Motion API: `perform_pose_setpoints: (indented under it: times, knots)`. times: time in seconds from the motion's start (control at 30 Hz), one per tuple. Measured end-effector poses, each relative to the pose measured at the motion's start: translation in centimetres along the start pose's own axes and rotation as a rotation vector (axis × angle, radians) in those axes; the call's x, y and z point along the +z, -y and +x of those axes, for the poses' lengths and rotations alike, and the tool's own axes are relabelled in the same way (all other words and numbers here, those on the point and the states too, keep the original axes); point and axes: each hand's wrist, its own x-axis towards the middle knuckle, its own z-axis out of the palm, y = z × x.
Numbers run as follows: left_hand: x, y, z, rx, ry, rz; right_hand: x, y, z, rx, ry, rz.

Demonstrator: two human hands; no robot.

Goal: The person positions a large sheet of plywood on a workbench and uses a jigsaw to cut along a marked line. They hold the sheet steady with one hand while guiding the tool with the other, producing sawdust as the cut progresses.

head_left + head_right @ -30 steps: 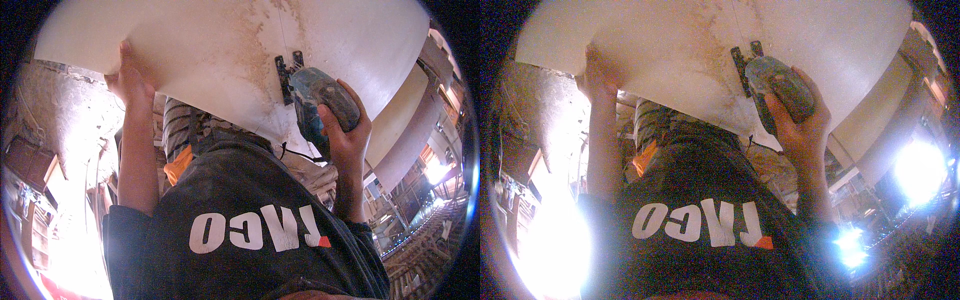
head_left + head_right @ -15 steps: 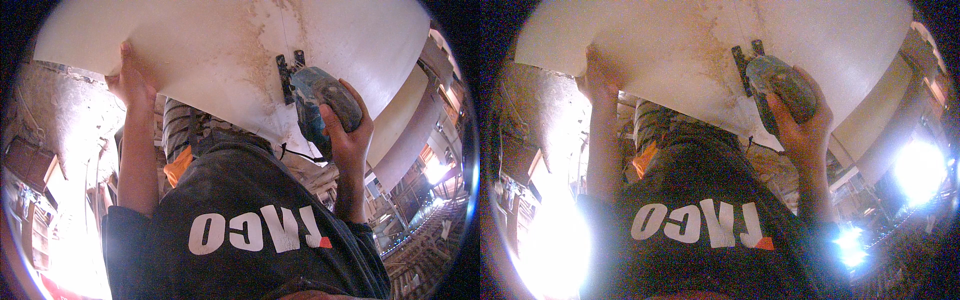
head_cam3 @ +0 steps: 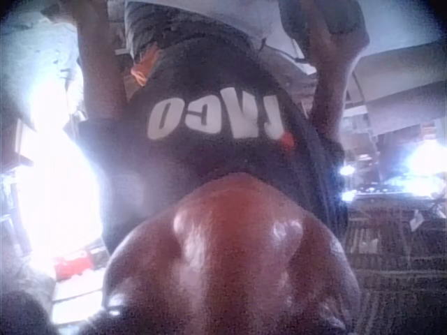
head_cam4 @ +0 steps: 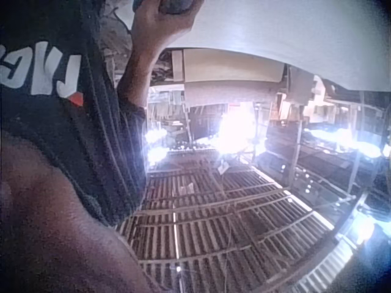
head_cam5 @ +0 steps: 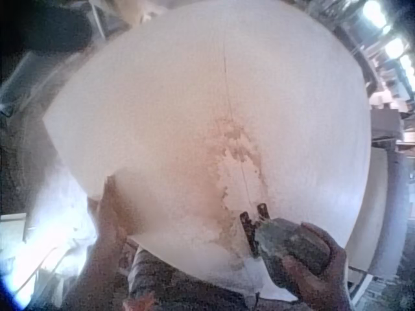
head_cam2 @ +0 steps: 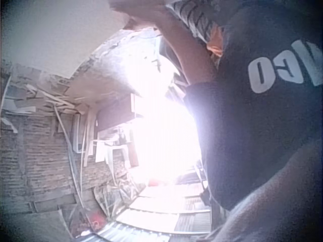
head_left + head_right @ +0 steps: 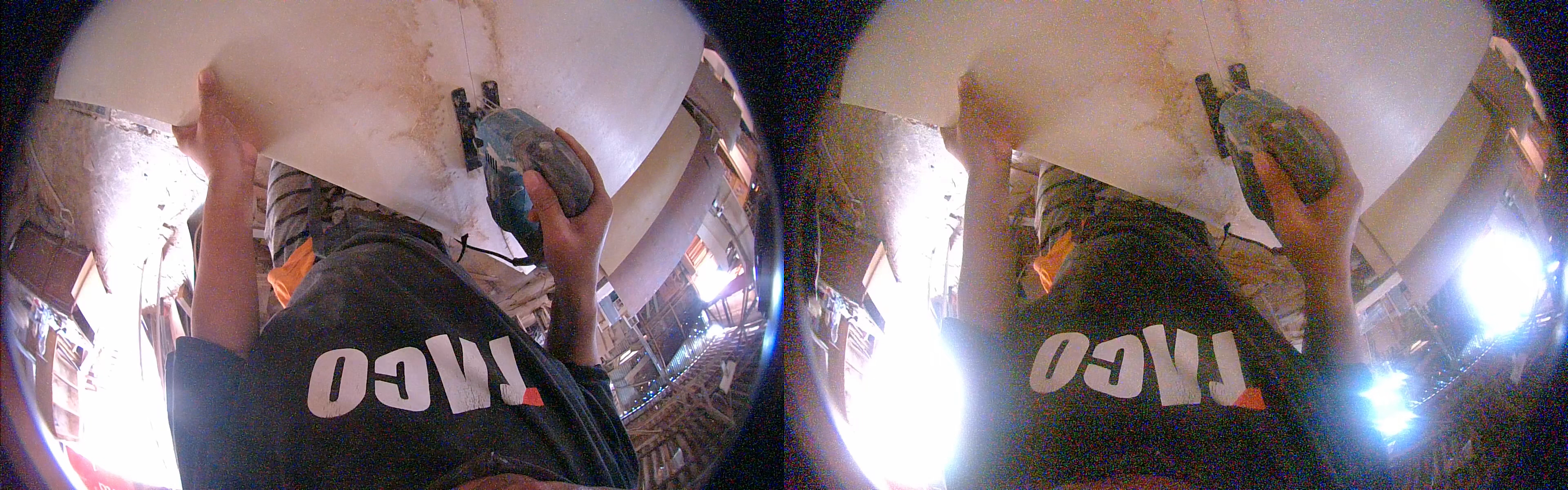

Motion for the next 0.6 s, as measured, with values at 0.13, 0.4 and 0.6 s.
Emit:
perform_pose_setpoints:
  times: [0.13,0.4,0.6]
  knots:
    - [-1.0,0.7,1.1,-0.045,0.018,-0.076,0.3,0.3,0.1,-0.002,-0.004,0.027]
    - [0.4,0.1,-0.8,0.075,-0.066,0.057,0.9,0.7,0.2,0.033,-0.01,0.036]
    - [-4.8,8.9,3.1,-0.069,-0.022,-0.148,1.1,2.1,0.7,0.063,0.001,0.032]
